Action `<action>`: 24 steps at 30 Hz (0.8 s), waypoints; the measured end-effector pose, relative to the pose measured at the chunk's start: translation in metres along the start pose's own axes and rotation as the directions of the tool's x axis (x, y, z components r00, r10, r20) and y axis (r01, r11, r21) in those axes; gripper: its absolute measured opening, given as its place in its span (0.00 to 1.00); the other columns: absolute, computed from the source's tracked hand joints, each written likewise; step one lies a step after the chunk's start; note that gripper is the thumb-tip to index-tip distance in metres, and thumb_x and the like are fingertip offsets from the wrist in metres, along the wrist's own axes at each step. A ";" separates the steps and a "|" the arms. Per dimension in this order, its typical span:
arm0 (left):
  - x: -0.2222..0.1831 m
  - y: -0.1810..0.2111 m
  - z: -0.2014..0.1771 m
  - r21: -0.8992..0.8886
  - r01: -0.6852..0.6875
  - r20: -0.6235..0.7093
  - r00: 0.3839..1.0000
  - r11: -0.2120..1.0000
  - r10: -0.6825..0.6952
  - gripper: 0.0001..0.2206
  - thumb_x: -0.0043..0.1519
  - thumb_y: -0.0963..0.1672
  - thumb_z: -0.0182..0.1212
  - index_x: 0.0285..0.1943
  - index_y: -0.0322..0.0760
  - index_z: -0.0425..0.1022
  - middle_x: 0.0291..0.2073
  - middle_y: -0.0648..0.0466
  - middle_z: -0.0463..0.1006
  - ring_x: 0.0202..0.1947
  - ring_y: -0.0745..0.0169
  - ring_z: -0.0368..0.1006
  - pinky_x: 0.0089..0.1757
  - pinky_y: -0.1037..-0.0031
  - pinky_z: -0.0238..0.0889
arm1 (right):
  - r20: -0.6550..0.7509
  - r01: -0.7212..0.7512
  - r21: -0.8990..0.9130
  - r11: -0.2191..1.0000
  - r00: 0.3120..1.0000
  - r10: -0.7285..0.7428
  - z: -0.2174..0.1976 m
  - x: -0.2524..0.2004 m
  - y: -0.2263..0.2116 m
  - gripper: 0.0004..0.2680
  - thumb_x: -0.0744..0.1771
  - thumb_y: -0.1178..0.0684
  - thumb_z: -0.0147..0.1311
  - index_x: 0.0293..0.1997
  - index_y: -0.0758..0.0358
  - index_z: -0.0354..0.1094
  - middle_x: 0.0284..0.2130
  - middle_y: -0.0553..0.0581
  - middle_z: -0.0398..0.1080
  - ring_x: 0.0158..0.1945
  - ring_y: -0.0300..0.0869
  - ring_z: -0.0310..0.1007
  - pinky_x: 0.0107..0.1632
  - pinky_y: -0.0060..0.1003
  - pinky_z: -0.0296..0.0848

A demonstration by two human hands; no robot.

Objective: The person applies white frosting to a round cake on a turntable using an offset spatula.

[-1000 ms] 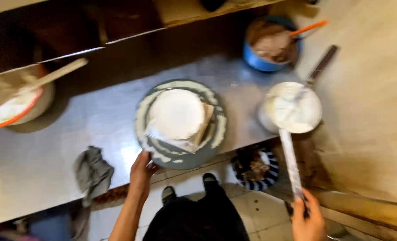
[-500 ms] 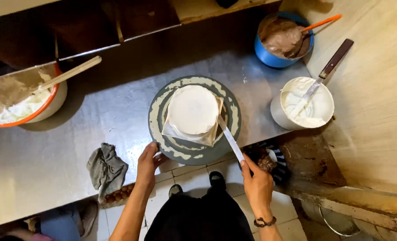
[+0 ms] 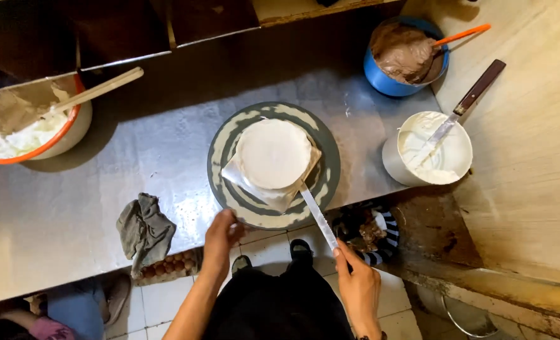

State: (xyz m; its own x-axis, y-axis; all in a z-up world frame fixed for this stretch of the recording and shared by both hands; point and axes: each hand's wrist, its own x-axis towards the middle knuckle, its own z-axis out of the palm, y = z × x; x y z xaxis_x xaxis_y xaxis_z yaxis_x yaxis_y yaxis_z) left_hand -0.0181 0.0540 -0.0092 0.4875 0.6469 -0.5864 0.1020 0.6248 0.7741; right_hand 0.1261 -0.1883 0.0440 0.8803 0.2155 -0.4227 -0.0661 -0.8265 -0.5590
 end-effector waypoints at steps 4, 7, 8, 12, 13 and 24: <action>0.024 -0.048 -0.015 -0.035 -0.063 -0.062 0.996 0.997 0.061 0.20 0.69 0.51 0.56 0.58 0.30 0.74 0.45 0.49 0.77 0.41 0.57 0.74 0.47 0.67 0.69 | 0.035 -0.074 -0.034 0.997 0.997 0.075 -0.004 -0.005 -0.004 0.14 0.67 0.41 0.53 0.59 0.40 0.76 0.25 0.55 0.79 0.26 0.43 0.76 0.34 0.38 0.71; 0.015 -0.056 -0.012 0.030 0.004 0.043 0.999 1.000 -0.005 0.20 0.68 0.50 0.59 0.56 0.27 0.73 0.44 0.45 0.78 0.41 0.56 0.76 0.48 0.66 0.71 | 0.048 -0.079 0.004 0.997 0.996 0.079 -0.004 -0.006 0.001 0.13 0.67 0.42 0.54 0.57 0.42 0.76 0.27 0.55 0.81 0.29 0.41 0.78 0.35 0.38 0.72; 0.008 -0.047 -0.006 0.076 0.056 0.108 0.992 0.996 -0.064 0.20 0.66 0.50 0.59 0.56 0.28 0.73 0.45 0.45 0.81 0.42 0.56 0.78 0.48 0.67 0.72 | 0.042 -0.061 -0.022 0.998 0.997 0.061 -0.005 -0.008 0.000 0.13 0.67 0.42 0.54 0.57 0.42 0.76 0.28 0.55 0.81 0.29 0.41 0.78 0.35 0.38 0.72; -0.001 -0.008 0.007 0.128 0.103 0.144 0.982 0.986 -0.122 0.21 0.64 0.52 0.55 0.59 0.34 0.74 0.48 0.50 0.82 0.43 0.59 0.79 0.49 0.69 0.71 | -0.078 0.237 0.007 0.972 0.969 -0.236 0.011 -0.006 0.026 0.12 0.67 0.44 0.55 0.54 0.47 0.78 0.37 0.57 0.81 0.33 0.41 0.79 0.35 0.36 0.74; 0.003 -0.003 0.005 0.128 0.105 0.143 0.982 0.986 -0.123 0.21 0.64 0.52 0.55 0.59 0.34 0.74 0.48 0.50 0.82 0.43 0.59 0.79 0.49 0.69 0.71 | -0.077 0.236 0.006 0.972 0.969 -0.235 0.010 -0.008 0.022 0.12 0.67 0.44 0.55 0.54 0.47 0.78 0.37 0.57 0.81 0.33 0.41 0.79 0.35 0.36 0.74; 0.020 -0.060 0.003 -0.042 0.047 0.040 0.998 0.998 -0.045 0.17 0.67 0.49 0.57 0.56 0.32 0.70 0.43 0.51 0.80 0.40 0.56 0.78 0.45 0.65 0.72 | -0.042 0.147 0.004 0.989 0.988 -0.147 0.016 -0.014 0.020 0.12 0.67 0.42 0.55 0.52 0.47 0.79 0.41 0.55 0.82 0.38 0.43 0.82 0.37 0.37 0.77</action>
State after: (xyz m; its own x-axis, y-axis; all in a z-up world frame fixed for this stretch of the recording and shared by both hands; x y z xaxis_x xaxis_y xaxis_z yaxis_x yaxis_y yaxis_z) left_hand -0.0118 0.0279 -0.0670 0.5171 0.5997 -0.6107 0.0886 0.6722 0.7351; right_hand 0.1048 -0.1995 0.0274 0.8994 0.3124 -0.3059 0.0623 -0.7841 -0.6176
